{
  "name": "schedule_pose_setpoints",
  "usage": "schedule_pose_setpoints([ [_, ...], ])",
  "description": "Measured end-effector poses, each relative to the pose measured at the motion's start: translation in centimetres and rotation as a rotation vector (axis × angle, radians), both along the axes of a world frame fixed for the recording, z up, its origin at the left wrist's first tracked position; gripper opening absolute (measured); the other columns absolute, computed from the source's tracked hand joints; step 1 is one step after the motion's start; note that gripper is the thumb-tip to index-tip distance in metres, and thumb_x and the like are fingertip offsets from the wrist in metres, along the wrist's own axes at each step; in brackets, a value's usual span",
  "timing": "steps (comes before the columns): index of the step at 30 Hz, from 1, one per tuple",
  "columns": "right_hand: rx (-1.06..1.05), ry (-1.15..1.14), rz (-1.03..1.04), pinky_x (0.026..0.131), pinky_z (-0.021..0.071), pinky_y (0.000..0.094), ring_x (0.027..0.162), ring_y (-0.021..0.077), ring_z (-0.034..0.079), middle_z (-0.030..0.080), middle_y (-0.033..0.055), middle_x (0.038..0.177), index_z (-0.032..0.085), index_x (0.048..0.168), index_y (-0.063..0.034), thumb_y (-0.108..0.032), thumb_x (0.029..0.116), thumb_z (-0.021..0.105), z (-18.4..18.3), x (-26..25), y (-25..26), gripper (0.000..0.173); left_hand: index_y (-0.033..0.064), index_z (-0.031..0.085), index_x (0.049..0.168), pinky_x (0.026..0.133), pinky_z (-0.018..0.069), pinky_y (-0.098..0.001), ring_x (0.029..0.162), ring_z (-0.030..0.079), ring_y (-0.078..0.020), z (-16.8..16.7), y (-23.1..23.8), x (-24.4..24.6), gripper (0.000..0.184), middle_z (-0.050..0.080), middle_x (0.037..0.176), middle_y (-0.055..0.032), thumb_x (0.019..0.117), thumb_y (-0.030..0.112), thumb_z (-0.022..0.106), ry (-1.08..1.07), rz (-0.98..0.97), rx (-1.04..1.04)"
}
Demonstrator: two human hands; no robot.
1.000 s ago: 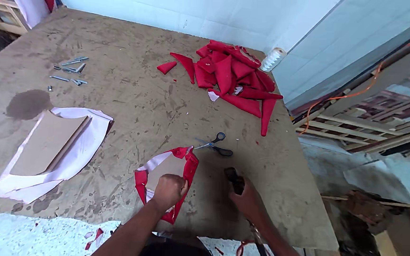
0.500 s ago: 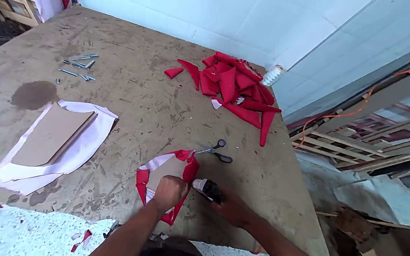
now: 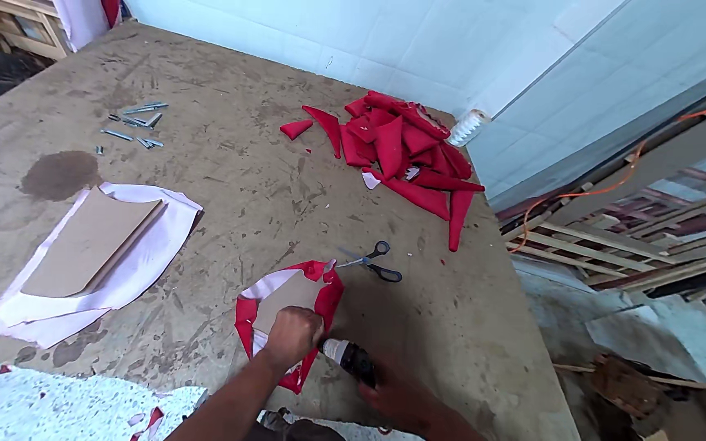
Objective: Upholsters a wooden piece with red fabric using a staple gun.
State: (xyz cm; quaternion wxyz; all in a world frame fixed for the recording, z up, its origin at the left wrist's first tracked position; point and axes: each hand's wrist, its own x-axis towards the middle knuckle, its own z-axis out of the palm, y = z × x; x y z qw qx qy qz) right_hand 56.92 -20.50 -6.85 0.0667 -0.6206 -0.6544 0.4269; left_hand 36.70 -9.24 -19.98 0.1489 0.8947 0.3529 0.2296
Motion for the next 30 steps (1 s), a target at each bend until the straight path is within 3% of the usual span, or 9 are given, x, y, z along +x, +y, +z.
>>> schedule_pose_setpoints([
  [17, -0.023, -0.002, 0.074, 0.089, 0.0575, 0.0530, 0.103, 0.0271, 0.072, 0.072, 0.0127, 0.115, 0.061, 0.136, -0.0102, -0.017, 0.0897, 0.068, -0.8, -3.7, -4.1, 0.047, 0.0128, 0.061, 0.067, 0.059, 0.0571, -0.0394, 0.067, 0.070, -0.0171, 0.0, -0.1, 0.0, 0.037, 0.066, 0.067, -0.0014, 0.0993, 0.028, 0.050, 0.007, 0.016, 0.011],
  [24, -0.014, 0.032, 0.069, 0.091, 0.0579, 0.0515, 0.105, 0.0268, 0.071, 0.071, 0.0135, 0.120, 0.059, 0.138, -0.0088, -0.016, 0.0896, 0.069, -1.5, -4.5, -5.5, 0.050, 0.0135, 0.061, 0.067, 0.059, 0.0565, -0.0383, 0.066, 0.069, -0.0164, 0.0, -0.3, 0.0, 0.036, 0.066, 0.067, -0.0006, 0.0988, 0.028, 0.052, -0.009, 0.028, 0.009],
  [27, -0.004, 0.062, 0.015, 0.099, 0.0554, 0.0488, 0.113, 0.0258, 0.068, 0.068, 0.0142, 0.128, 0.060, 0.138, -0.0068, -0.015, 0.0898, 0.070, 0.1, -3.9, -5.8, 0.050, 0.0126, 0.057, 0.065, 0.057, 0.0541, -0.0421, 0.064, 0.067, -0.0180, 1.6, 0.0, 0.1, 0.044, 0.064, 0.065, -0.0021, 0.1001, 0.036, 0.048, -0.056, 0.115, -0.187],
  [30, 0.121, -0.027, -0.181, 0.096, 0.0570, 0.0512, 0.108, 0.0287, 0.070, 0.070, 0.0168, 0.122, 0.064, 0.132, -0.0029, -0.017, 0.0889, 0.075, 1.5, -1.0, -7.2, 0.046, 0.0143, 0.065, 0.074, 0.068, 0.0573, -0.0477, 0.072, 0.067, -0.0185, 4.8, 2.0, -3.2, 0.046, 0.066, 0.073, -0.0014, 0.0966, 0.053, 0.057, -0.211, 0.288, -0.471],
])
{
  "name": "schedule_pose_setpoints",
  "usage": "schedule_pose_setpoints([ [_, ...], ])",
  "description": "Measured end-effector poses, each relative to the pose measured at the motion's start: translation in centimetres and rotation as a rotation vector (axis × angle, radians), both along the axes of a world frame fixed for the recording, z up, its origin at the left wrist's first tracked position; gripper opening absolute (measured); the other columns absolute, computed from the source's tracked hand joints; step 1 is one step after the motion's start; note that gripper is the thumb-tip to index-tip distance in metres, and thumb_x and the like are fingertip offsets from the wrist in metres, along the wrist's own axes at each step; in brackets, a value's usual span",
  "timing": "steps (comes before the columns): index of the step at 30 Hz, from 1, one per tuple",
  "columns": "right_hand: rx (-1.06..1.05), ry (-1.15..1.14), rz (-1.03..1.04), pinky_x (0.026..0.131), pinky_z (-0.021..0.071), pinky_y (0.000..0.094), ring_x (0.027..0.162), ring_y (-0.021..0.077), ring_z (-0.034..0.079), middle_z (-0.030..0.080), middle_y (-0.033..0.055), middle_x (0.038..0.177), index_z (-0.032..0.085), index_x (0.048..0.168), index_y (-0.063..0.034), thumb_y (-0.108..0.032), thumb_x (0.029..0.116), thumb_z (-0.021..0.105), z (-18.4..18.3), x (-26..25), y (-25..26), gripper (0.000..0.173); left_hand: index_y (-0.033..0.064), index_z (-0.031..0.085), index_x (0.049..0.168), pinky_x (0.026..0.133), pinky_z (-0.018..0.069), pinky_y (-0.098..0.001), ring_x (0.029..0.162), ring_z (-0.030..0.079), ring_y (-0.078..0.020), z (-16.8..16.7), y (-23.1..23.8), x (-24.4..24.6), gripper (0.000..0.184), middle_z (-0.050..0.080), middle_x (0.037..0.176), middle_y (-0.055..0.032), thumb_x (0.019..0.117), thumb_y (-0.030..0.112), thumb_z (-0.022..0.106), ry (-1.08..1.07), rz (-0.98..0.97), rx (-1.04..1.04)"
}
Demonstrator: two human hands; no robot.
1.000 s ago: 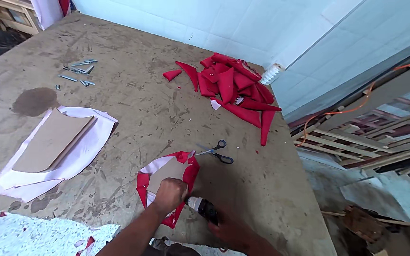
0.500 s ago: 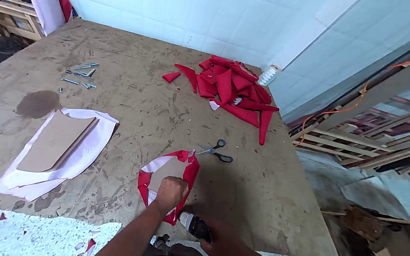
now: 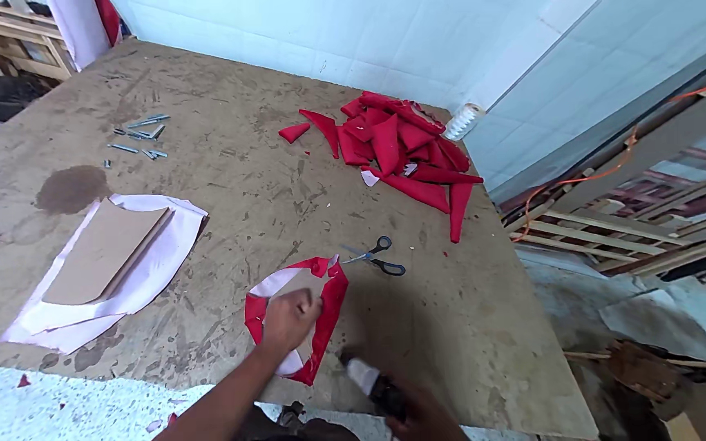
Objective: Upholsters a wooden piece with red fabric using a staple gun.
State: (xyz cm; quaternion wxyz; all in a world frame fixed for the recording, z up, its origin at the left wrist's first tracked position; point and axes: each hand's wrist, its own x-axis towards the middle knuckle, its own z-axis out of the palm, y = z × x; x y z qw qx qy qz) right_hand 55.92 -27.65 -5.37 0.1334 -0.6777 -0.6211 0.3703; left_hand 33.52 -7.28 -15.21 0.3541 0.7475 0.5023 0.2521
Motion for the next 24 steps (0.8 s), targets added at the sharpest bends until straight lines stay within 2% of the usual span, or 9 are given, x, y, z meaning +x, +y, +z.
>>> schedule_pose_setpoints([
  [4, 0.050, -0.347, -0.231, 0.095, 0.0573, 0.0562, 0.118, 0.0365, 0.065, 0.056, 0.0187, 0.145, 0.054, 0.145, -0.0087, -0.018, 0.0889, 0.075, -3.5, 7.3, -0.4, 0.061, 0.0174, 0.071, 0.107, 0.083, 0.0592, -0.0514, 0.092, 0.070, -0.0214, 0.6, 4.3, -9.4, 0.052, 0.072, 0.098, -0.0037, 0.0928, 0.065, 0.057, 0.232, 0.201, -0.119],
  [8, 0.222, -0.410, -0.330, 0.114, 0.0390, 0.0635, 0.145, 0.0406, 0.042, 0.040, 0.0190, 0.161, 0.038, 0.158, -0.0070, -0.032, 0.0858, 0.078, -6.3, 4.3, 1.3, 0.086, 0.0164, 0.074, 0.119, 0.094, 0.0543, -0.0632, 0.105, 0.072, -0.0324, 0.7, 5.5, -10.7, 0.070, 0.075, 0.110, -0.0128, 0.0930, 0.076, 0.047, 0.487, -0.054, -0.477],
  [11, 0.288, -0.267, -0.268, 0.121, 0.0320, 0.0595, 0.151, 0.0346, 0.035, 0.042, 0.0135, 0.161, 0.047, 0.155, -0.0109, -0.050, 0.0842, 0.078, -4.9, -5.5, 2.6, 0.087, 0.0069, 0.070, 0.117, 0.083, 0.0607, -0.0542, 0.085, 0.074, -0.0291, 1.7, 3.2, -8.7, 0.048, 0.074, 0.096, -0.0150, 0.1021, 0.050, 0.055, 0.274, -0.252, -0.657],
  [15, 0.426, -0.191, -0.259, 0.122, 0.0237, 0.0666, 0.156, 0.0356, 0.024, 0.036, 0.0090, 0.166, 0.044, 0.158, -0.0195, -0.070, 0.0809, 0.071, -6.0, -11.3, 4.3, 0.096, -0.0014, 0.070, 0.094, 0.068, 0.0627, -0.0379, 0.068, 0.071, -0.0185, 10.4, -3.5, -4.5, 0.035, 0.073, 0.076, -0.0090, 0.1058, 0.028, 0.055, -0.237, -0.233, -0.854],
  [17, 0.551, -0.079, -0.364, 0.123, 0.0289, 0.0612, 0.147, 0.0280, 0.044, 0.057, 0.0050, 0.150, 0.058, 0.148, -0.0173, -0.059, 0.0889, 0.069, -5.0, -9.5, 4.4, 0.073, -0.0031, 0.070, 0.090, 0.073, 0.0637, -0.0392, 0.073, 0.073, -0.0198, 14.2, -6.2, -2.2, 0.035, 0.074, 0.079, -0.0099, 0.1074, 0.022, 0.053, -0.392, -0.346, -0.800],
  [18, 0.586, 0.032, -0.414, 0.120, 0.0385, 0.0528, 0.135, 0.0245, 0.058, 0.068, 0.0065, 0.136, 0.067, 0.137, -0.0116, -0.041, 0.0892, 0.075, -3.9, -8.4, 4.3, 0.056, -0.0034, 0.071, 0.091, 0.078, 0.0638, -0.0410, 0.079, 0.074, -0.0209, 15.4, -6.6, -1.5, 0.034, 0.075, 0.084, -0.0105, 0.1077, 0.019, 0.052, -0.436, -0.458, -0.687],
  [20, 0.579, 0.252, -0.427, 0.101, 0.0578, 0.0410, 0.109, 0.0169, 0.071, 0.075, 0.0058, 0.115, 0.074, 0.119, -0.0079, -0.019, 0.0905, 0.077, -2.5, -5.9, 4.5, 0.031, 0.0026, 0.074, 0.093, 0.085, 0.0624, -0.0402, 0.089, 0.073, -0.0175, 16.8, -5.4, -0.5, 0.024, 0.076, 0.094, -0.0067, 0.1039, 0.019, 0.061, -0.458, -0.602, -0.280],
  [22, 0.448, 0.390, -0.384, 0.091, 0.0604, 0.0396, 0.096, 0.0141, 0.073, 0.076, 0.0047, 0.102, 0.074, 0.111, -0.0077, -0.027, 0.0953, 0.074, -3.1, -3.4, 5.1, 0.025, 0.0121, 0.075, 0.103, 0.095, 0.0605, -0.0430, 0.108, 0.070, -0.0187, 16.9, -2.1, -0.7, 0.029, 0.074, 0.110, -0.0039, 0.0926, 0.040, 0.077, -0.331, -0.559, 0.066],
  [24, 0.294, 0.526, -0.314, 0.088, 0.0598, 0.0377, 0.091, 0.0126, 0.071, 0.074, 0.0049, 0.098, 0.072, 0.112, -0.0078, -0.036, 0.0984, 0.069, -3.1, -2.1, 6.1, 0.031, 0.0157, 0.068, 0.126, 0.106, 0.0543, -0.0465, 0.126, 0.061, -0.0202, 15.2, 0.3, -2.6, 0.073, 0.066, 0.132, -0.0047, 0.0786, 0.069, 0.077, -0.071, -0.541, 0.047],
])
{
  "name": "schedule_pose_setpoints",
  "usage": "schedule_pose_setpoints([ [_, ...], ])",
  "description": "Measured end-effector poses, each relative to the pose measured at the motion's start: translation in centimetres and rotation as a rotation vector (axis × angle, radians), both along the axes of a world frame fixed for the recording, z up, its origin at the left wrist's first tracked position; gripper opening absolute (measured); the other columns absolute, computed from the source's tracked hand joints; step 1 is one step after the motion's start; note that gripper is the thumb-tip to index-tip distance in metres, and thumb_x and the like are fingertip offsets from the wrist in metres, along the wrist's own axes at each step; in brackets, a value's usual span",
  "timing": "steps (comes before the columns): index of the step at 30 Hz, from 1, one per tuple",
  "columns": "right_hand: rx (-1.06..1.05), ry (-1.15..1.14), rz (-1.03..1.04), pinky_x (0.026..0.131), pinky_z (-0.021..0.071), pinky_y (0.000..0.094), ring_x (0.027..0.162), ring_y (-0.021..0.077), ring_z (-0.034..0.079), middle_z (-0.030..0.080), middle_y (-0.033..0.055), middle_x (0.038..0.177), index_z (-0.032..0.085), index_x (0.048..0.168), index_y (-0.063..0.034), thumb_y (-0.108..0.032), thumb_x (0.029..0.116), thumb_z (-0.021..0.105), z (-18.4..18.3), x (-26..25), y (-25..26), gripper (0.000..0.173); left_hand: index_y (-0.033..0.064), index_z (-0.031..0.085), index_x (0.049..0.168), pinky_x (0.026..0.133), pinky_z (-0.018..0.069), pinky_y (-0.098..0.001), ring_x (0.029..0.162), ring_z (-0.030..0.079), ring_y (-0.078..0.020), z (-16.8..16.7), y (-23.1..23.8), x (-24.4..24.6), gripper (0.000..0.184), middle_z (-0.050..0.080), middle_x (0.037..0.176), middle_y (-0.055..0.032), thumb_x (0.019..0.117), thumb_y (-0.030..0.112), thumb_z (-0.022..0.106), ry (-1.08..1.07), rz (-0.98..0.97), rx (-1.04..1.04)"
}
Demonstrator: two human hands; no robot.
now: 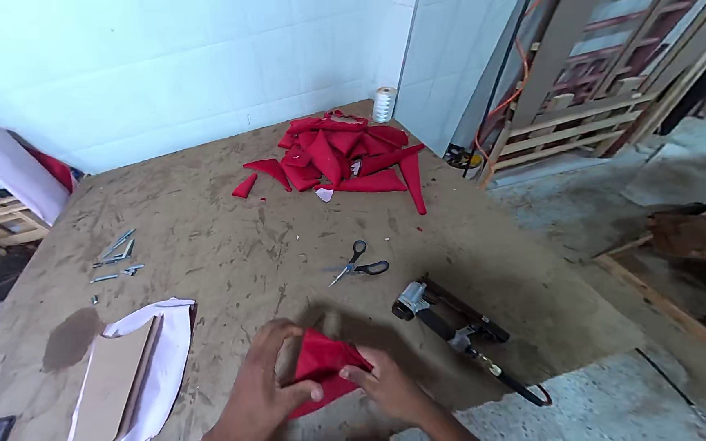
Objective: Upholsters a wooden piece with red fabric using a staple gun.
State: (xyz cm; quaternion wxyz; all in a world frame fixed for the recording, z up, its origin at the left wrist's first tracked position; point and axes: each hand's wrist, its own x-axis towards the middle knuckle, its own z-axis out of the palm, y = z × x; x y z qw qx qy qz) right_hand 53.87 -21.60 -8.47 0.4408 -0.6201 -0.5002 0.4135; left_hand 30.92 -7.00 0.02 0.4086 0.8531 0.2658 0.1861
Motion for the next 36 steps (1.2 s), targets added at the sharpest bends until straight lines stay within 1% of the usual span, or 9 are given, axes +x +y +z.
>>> schedule_pose_setpoints([
  [4, 0.036, 0.125, 0.172, 0.081, 0.0570, 0.0348, 0.084, 0.0116, 0.067, 0.070, 0.0053, 0.093, 0.070, 0.110, -0.0048, -0.027, 0.0983, 0.069, -1.3, 1.9, 3.8, 0.025, 0.0047, 0.065, 0.125, 0.091, 0.0606, -0.0436, 0.104, 0.069, -0.0199, -5.4, -1.2, -3.6, 0.067, 0.069, 0.117, -0.0109, 0.0844, 0.056, 0.079, 0.127, 0.017, -0.214],
  [9, 0.074, 0.196, 0.287, 0.076, 0.0546, 0.0342, 0.080, 0.0112, 0.064, 0.067, 0.0050, 0.087, 0.069, 0.101, -0.0026, -0.022, 0.0979, 0.068, -3.2, 3.2, 10.1, 0.019, 0.0037, 0.068, 0.101, 0.078, 0.0614, -0.0329, 0.084, 0.068, -0.0122, -10.7, 0.3, -3.0, 0.027, 0.069, 0.093, -0.0062, 0.1040, 0.030, 0.060, -0.145, 0.207, 0.029],
  [15, 0.149, 0.291, -0.040, 0.102, 0.0538, 0.0381, 0.115, 0.0126, 0.066, 0.073, 0.0025, 0.121, 0.073, 0.122, -0.0111, -0.021, 0.0990, 0.059, -2.2, 2.0, 14.8, 0.029, 0.0096, 0.063, 0.089, 0.061, 0.0561, -0.0268, 0.065, 0.062, -0.0086, -11.4, 2.9, 0.7, 0.036, 0.063, 0.075, 0.0014, 0.1101, 0.031, 0.043, -0.252, 0.308, -0.075],
  [20, 0.217, 0.289, -0.361, 0.073, 0.0587, 0.0353, 0.077, 0.0103, 0.067, 0.070, 0.0003, 0.081, 0.072, 0.096, -0.0098, -0.038, 0.0941, 0.071, -3.8, -4.0, 15.9, 0.028, 0.0063, 0.071, 0.091, 0.067, 0.0615, -0.0301, 0.071, 0.070, -0.0131, -13.0, 2.2, 1.4, 0.043, 0.071, 0.081, -0.0048, 0.1029, 0.045, 0.059, -0.490, 0.212, -0.404],
  [23, 0.279, 0.333, -0.442, 0.065, 0.0578, 0.0337, 0.069, 0.0117, 0.065, 0.068, 0.0019, 0.076, 0.072, 0.093, -0.0069, -0.030, 0.0922, 0.072, -5.2, -4.8, 15.7, 0.023, 0.0031, 0.071, 0.081, 0.060, 0.0609, -0.0333, 0.062, 0.069, -0.0166, -13.1, 2.1, 1.1, 0.033, 0.071, 0.073, -0.0087, 0.1035, 0.025, 0.060, -0.453, 0.208, -0.474],
  [26, 0.366, 0.322, -0.492, 0.062, 0.0573, 0.0336, 0.068, 0.0130, 0.065, 0.068, 0.0039, 0.077, 0.071, 0.094, -0.0060, -0.037, 0.0935, 0.071, -6.1, -5.2, 15.2, 0.031, 0.0058, 0.066, 0.073, 0.054, 0.0571, -0.0303, 0.056, 0.064, -0.0132, -14.0, 2.6, 1.1, 0.045, 0.065, 0.064, -0.0051, 0.1074, 0.031, 0.053, -0.462, 0.181, -0.528],
  [29, 0.389, 0.351, -0.631, 0.071, 0.0591, 0.0335, 0.080, 0.0131, 0.067, 0.070, 0.0038, 0.089, 0.072, 0.101, -0.0082, -0.050, 0.0952, 0.066, -6.5, -6.4, 14.0, 0.043, 0.0057, 0.066, 0.071, 0.054, 0.0568, -0.0306, 0.056, 0.064, -0.0129, -14.7, 2.9, 1.5, 0.049, 0.064, 0.063, -0.0051, 0.1075, 0.035, 0.052, -0.475, 0.158, -0.599],
  [33, 0.386, 0.500, -0.780, 0.094, 0.0580, 0.0361, 0.114, 0.0146, 0.066, 0.068, 0.0044, 0.127, 0.060, 0.139, -0.0140, -0.057, 0.0953, 0.061, -7.4, -9.5, 12.2, 0.062, 0.0071, 0.063, 0.065, 0.051, 0.0526, -0.0290, 0.052, 0.059, -0.0105, -15.3, 2.8, 2.4, 0.047, 0.060, 0.058, -0.0025, 0.1053, 0.029, 0.056, -0.540, 0.125, -0.607],
  [36, 0.431, 0.451, -0.764, 0.116, 0.0441, 0.0438, 0.144, 0.0206, 0.045, 0.043, 0.0047, 0.160, 0.036, 0.160, -0.0172, -0.066, 0.0975, 0.052, -7.8, -12.0, 11.3, 0.081, 0.0053, 0.061, 0.064, 0.048, 0.0514, -0.0278, 0.049, 0.057, -0.0108, -15.3, 2.5, 2.8, 0.044, 0.059, 0.056, -0.0036, 0.1048, 0.021, 0.056, -0.563, 0.123, -0.590],
])
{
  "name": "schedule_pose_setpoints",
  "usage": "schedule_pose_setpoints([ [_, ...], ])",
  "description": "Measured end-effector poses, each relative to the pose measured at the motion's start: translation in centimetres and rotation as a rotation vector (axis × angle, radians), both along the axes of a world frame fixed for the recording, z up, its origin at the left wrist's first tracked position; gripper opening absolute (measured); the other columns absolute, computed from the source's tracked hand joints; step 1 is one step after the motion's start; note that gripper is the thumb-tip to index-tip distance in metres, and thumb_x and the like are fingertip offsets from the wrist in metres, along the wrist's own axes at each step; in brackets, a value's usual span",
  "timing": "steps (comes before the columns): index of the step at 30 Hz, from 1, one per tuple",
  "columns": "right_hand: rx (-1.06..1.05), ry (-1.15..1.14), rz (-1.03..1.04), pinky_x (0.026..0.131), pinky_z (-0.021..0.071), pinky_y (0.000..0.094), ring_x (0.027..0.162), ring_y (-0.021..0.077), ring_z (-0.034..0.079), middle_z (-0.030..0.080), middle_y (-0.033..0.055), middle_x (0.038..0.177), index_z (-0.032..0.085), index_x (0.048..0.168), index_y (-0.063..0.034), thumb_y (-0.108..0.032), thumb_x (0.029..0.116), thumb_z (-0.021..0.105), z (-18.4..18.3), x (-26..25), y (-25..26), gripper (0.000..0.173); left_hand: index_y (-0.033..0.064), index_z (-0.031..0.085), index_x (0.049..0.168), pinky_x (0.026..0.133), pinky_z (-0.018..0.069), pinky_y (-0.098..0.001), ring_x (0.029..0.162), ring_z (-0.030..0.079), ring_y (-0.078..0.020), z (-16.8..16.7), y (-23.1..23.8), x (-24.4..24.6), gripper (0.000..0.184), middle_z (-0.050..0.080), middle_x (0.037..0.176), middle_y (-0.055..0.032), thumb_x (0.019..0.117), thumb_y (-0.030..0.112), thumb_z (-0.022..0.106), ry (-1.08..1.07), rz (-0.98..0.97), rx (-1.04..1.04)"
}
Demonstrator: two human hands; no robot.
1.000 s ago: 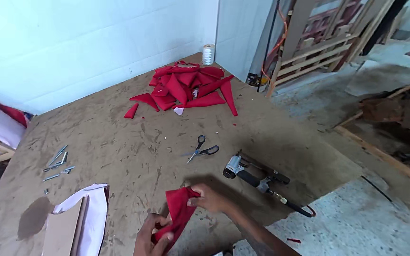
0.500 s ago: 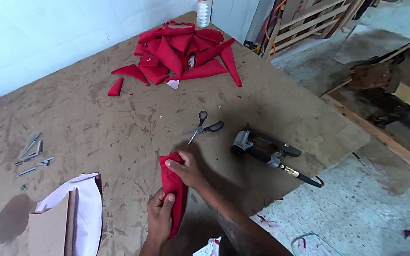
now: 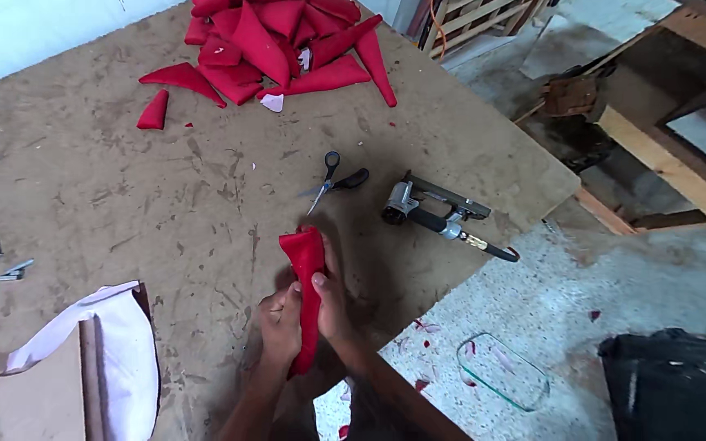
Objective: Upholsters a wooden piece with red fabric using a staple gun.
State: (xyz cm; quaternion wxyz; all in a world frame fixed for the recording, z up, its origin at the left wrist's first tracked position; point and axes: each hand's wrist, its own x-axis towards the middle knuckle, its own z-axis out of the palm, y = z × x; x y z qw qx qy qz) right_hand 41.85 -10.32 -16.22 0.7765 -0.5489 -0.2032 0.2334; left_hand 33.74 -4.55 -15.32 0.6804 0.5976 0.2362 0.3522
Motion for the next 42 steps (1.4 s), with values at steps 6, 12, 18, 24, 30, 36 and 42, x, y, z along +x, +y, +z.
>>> schedule_pose_setpoints([
  [6, -0.034, -0.064, -0.039, 0.129, 0.0229, 0.0460, 0.157, 0.0258, 0.020, 0.013, 0.0160, 0.172, 0.005, 0.166, -0.0068, -0.064, 0.1041, 0.038, 0.4, -5.1, -3.5, 0.091, 0.0079, 0.057, 0.057, 0.045, 0.0442, -0.0249, 0.046, 0.050, -0.0076, -0.2, -1.3, 0.8, 0.042, 0.054, 0.052, -0.0002, 0.0988, 0.012, 0.056, 0.088, 0.067, 0.101],
  [12, -0.330, -0.059, -0.008, 0.116, 0.0459, 0.0476, 0.149, 0.0179, 0.038, 0.030, 0.0029, 0.168, 0.022, 0.165, -0.0253, -0.059, 0.0795, 0.080, 3.7, -1.8, -2.0, 0.109, 0.0090, 0.064, 0.065, 0.058, 0.0547, -0.0276, 0.059, 0.062, -0.0080, 0.3, -0.3, -0.8, 0.034, 0.064, 0.062, -0.0005, 0.0972, 0.011, 0.054, 0.125, 0.034, -0.019],
  [18, -0.409, -0.083, -0.098, 0.104, 0.0541, 0.0438, 0.135, 0.0123, 0.052, 0.049, -0.0014, 0.153, 0.040, 0.156, -0.0271, -0.023, 0.0799, 0.076, 3.4, -1.3, 0.3, 0.084, 0.0042, 0.060, 0.061, 0.046, 0.0474, -0.0307, 0.047, 0.053, -0.0141, 2.3, -0.5, -1.3, 0.045, 0.055, 0.053, -0.0064, 0.1032, 0.015, 0.050, 0.237, 0.098, -0.071],
  [24, -0.418, -0.096, -0.169, 0.106, 0.0526, 0.0443, 0.138, 0.0153, 0.049, 0.045, 0.0029, 0.156, 0.039, 0.156, -0.0225, -0.020, 0.0796, 0.075, 3.3, -2.1, 0.7, 0.085, 0.0035, 0.065, 0.098, 0.065, 0.0588, -0.0337, 0.073, 0.065, -0.0177, 3.8, -2.4, -4.6, 0.043, 0.065, 0.082, -0.0070, 0.1085, 0.040, 0.045, 0.321, 0.170, 0.048],
  [30, -0.458, -0.111, -0.170, 0.109, 0.0501, 0.0446, 0.142, 0.0150, 0.045, 0.044, 0.0013, 0.157, 0.041, 0.155, -0.0238, -0.023, 0.0777, 0.074, 3.0, -2.2, 0.9, 0.084, 0.0073, 0.066, 0.076, 0.055, 0.0551, -0.0288, 0.057, 0.062, -0.0112, 1.4, -1.9, -4.6, 0.047, 0.064, 0.065, -0.0028, 0.1055, 0.041, 0.055, 0.170, -0.009, 0.080],
  [36, -0.283, 0.015, -0.183, 0.098, 0.0584, 0.0432, 0.130, 0.0156, 0.057, 0.048, 0.0000, 0.154, 0.036, 0.158, -0.0265, -0.024, 0.0816, 0.078, 2.2, -2.2, -0.3, 0.087, 0.0080, 0.067, 0.069, 0.055, 0.0554, -0.0272, 0.055, 0.062, -0.0083, -1.1, -1.2, -3.5, 0.040, 0.063, 0.061, -0.0019, 0.1036, 0.027, 0.060, -0.012, -0.085, -0.067],
  [42, -0.127, 0.151, -0.170, 0.121, 0.0362, 0.0453, 0.150, 0.0166, 0.035, 0.032, -0.0015, 0.167, 0.026, 0.165, -0.0269, -0.067, 0.1025, 0.036, -1.6, -5.9, -2.2, 0.074, 0.0073, 0.060, 0.062, 0.049, 0.0501, -0.0261, 0.049, 0.054, -0.0081, -1.7, -1.3, -2.7, 0.043, 0.057, 0.055, -0.0017, 0.1022, 0.021, 0.060, 0.016, -0.067, 0.008],
])
